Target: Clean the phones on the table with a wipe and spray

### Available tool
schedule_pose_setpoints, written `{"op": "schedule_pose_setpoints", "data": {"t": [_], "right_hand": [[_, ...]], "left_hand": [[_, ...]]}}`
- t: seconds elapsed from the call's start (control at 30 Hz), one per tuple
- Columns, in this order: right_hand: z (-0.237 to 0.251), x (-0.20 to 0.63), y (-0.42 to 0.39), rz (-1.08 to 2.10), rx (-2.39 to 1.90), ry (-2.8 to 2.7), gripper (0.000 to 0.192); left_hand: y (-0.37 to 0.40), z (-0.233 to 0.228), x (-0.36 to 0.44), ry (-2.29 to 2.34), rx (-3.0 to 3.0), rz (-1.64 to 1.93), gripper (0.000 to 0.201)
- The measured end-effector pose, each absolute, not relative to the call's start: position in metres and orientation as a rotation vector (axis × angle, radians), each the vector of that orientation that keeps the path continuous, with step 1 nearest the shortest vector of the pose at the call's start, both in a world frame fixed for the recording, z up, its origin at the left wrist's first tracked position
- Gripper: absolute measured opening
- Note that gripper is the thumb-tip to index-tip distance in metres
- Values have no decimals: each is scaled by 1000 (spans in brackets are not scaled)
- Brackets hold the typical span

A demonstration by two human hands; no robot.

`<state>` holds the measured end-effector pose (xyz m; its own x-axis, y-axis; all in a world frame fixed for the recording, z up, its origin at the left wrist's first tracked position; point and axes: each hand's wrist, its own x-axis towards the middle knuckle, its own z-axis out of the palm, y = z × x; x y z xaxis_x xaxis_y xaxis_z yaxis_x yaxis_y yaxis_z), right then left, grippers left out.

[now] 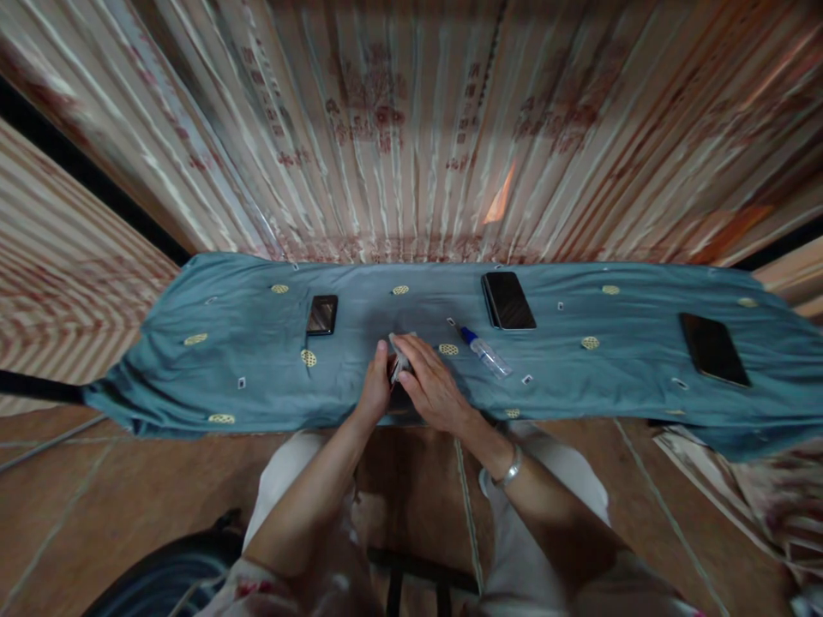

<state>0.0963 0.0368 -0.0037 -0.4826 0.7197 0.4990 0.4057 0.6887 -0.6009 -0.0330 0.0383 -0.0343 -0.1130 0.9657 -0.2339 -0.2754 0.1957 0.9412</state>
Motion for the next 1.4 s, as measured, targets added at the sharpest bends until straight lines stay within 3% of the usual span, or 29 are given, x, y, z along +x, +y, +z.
{"op": "schedule_pose_setpoints", "data": {"t": [0.33, 0.63, 1.4], "right_hand": [[-7, 104, 40, 520, -921, -2124, 49], [-8, 100, 37, 233, -880, -2336, 62], [-25, 82, 6, 274, -709, -2450, 59]], "left_hand": [[38, -12, -29, 1100, 593, 1166, 80], [42, -16, -31, 1037, 604, 1233, 74], [43, -4, -46, 1203, 360, 1132, 78]]}}
